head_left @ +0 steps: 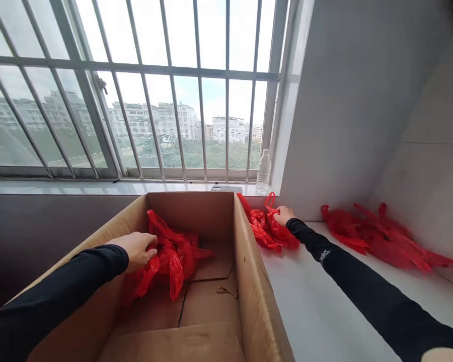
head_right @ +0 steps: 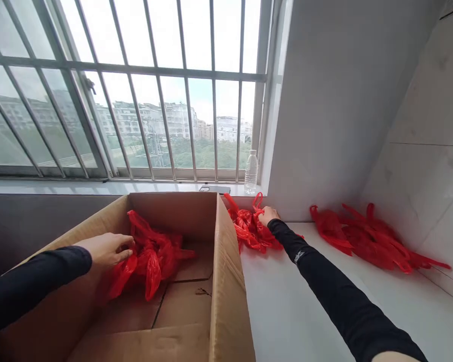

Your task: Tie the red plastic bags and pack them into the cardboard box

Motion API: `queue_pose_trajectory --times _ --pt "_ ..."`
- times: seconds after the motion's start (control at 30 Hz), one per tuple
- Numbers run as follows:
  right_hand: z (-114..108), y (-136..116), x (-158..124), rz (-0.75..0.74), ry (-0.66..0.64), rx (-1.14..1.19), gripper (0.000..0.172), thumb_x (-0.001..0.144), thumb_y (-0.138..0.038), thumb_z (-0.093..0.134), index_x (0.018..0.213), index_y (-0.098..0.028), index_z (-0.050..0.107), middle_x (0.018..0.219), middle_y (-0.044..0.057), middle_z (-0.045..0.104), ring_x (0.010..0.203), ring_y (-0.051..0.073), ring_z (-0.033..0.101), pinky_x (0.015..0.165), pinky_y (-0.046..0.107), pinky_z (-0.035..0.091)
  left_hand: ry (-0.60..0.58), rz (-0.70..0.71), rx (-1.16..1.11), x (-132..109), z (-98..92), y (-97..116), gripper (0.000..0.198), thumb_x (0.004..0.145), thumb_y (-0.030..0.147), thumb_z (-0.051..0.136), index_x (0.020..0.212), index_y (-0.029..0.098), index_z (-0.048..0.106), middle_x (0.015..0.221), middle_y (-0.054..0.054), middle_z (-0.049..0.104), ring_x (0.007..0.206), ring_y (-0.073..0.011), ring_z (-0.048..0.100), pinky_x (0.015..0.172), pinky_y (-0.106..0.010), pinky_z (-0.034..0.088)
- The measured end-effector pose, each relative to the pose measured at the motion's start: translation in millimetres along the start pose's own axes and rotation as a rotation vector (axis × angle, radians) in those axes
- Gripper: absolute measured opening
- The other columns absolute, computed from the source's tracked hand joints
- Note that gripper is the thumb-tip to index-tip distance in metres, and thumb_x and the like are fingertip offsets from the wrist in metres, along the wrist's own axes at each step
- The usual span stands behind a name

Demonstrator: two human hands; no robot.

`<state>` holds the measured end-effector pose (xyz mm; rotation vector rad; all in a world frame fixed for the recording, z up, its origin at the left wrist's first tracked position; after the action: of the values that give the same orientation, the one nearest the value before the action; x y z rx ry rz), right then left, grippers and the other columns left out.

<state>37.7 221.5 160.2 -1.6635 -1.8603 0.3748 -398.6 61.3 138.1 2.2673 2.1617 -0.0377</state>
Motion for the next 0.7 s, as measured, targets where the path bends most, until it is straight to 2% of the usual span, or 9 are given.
queue_pose_trajectory --times 0.07,0.17,0.27,0.33,0.37,0.47,0.57,0.7 --pt "-22 -6 8 -0.034 0.045 0.051 0.016 0.094 -0.031 0.057 0.103 -0.02 0.064 0.108 0.007 0.065 0.092 0.018 0.063 0.08 0.035 0.054 -0.033 -0.033 0.03 -4 0.1 1 0.033 0.076 0.037 0.048 0.091 0.019 0.072 0.092 -0.014 0.074 0.09 -0.0343 0.068 0.078 -0.042 0.049" --pt "-57 -27 10 -0.111 0.11 0.173 0.016 0.088 -0.033 0.059 0.086 -0.018 0.064 0.082 0.008 0.067 0.075 0.021 0.064 0.069 0.037 0.053 -0.057 -0.074 0.044 -6 0.3 -1 0.032 0.076 0.037 0.049 0.088 0.019 0.072 0.088 -0.015 0.073 0.088 -0.035 0.068 0.078 -0.043 0.049" --pt "-84 -68 -9 -0.212 0.079 0.343 0.021 0.087 -0.04 0.052 0.094 -0.022 0.061 0.079 0.007 0.068 0.065 0.021 0.063 0.06 0.035 0.052 -0.08 -0.059 0.046 -6 -3.3 0 0.029 0.077 0.038 0.049 0.084 0.021 0.072 0.085 -0.013 0.073 0.085 -0.0311 0.068 0.08 -0.04 0.048" --pt "-96 -105 -30 -0.291 0.029 0.469 0.021 0.086 -0.042 0.053 0.098 -0.026 0.059 0.083 0.005 0.068 0.066 0.02 0.063 0.061 0.033 0.054 -0.094 -0.043 0.043 -7 -7.2 3 0.029 0.078 0.036 0.048 0.085 0.021 0.071 0.086 -0.013 0.073 0.085 -0.0302 0.068 0.08 -0.039 0.048" --pt "-99 -124 -41 -0.337 -0.008 0.614 0.017 0.084 -0.039 0.056 0.096 -0.026 0.059 0.083 0.005 0.067 0.066 0.019 0.063 0.062 0.033 0.054 -0.099 -0.042 0.04 -7 -8.9 4 0.029 0.077 0.035 0.047 0.085 0.02 0.071 0.086 -0.013 0.073 0.085 -0.0306 0.067 0.079 -0.039 0.048" --pt "-86 -170 -65 -0.322 -0.229 0.798 0.01 0.083 -0.032 0.057 0.082 -0.022 0.057 0.075 0.004 0.065 0.062 0.018 0.062 0.061 0.03 0.056 -0.091 -0.063 0.031 -7 -11.4 7 0.032 0.075 0.033 0.045 0.085 0.018 0.072 0.086 -0.015 0.073 0.085 -0.0328 0.067 0.081 -0.042 0.049" --pt "-46 -191 -72 -0.18 -0.436 0.696 0.015 0.082 -0.031 0.058 0.075 -0.018 0.058 0.067 0.006 0.066 0.061 0.019 0.064 0.058 0.031 0.057 -0.063 -0.073 0.023 -4 -10.4 6 0.034 0.073 0.032 0.045 0.087 0.018 0.072 0.093 -0.015 0.074 0.09 -0.0339 0.067 0.084 -0.043 0.048" --pt "4 -196 -62 -0.198 -0.485 0.415 0.02 0.086 -0.032 0.056 0.081 -0.015 0.065 0.067 0.006 0.067 0.062 0.019 0.065 0.057 0.028 0.056 -0.049 -0.04 0.009 -2 -9.0 4 0.033 0.076 0.032 0.046 0.091 0.017 0.072 0.098 -0.016 0.073 0.094 -0.034 0.066 0.085 -0.043 0.047"
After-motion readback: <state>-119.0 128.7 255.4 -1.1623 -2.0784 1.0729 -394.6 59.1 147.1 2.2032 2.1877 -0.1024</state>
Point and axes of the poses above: each hand's wrist, its own x-axis towards the middle knuckle, its own z-axis out of the palm, y = z × x, the point moved 5 cm from there along x, towards the middle knuckle
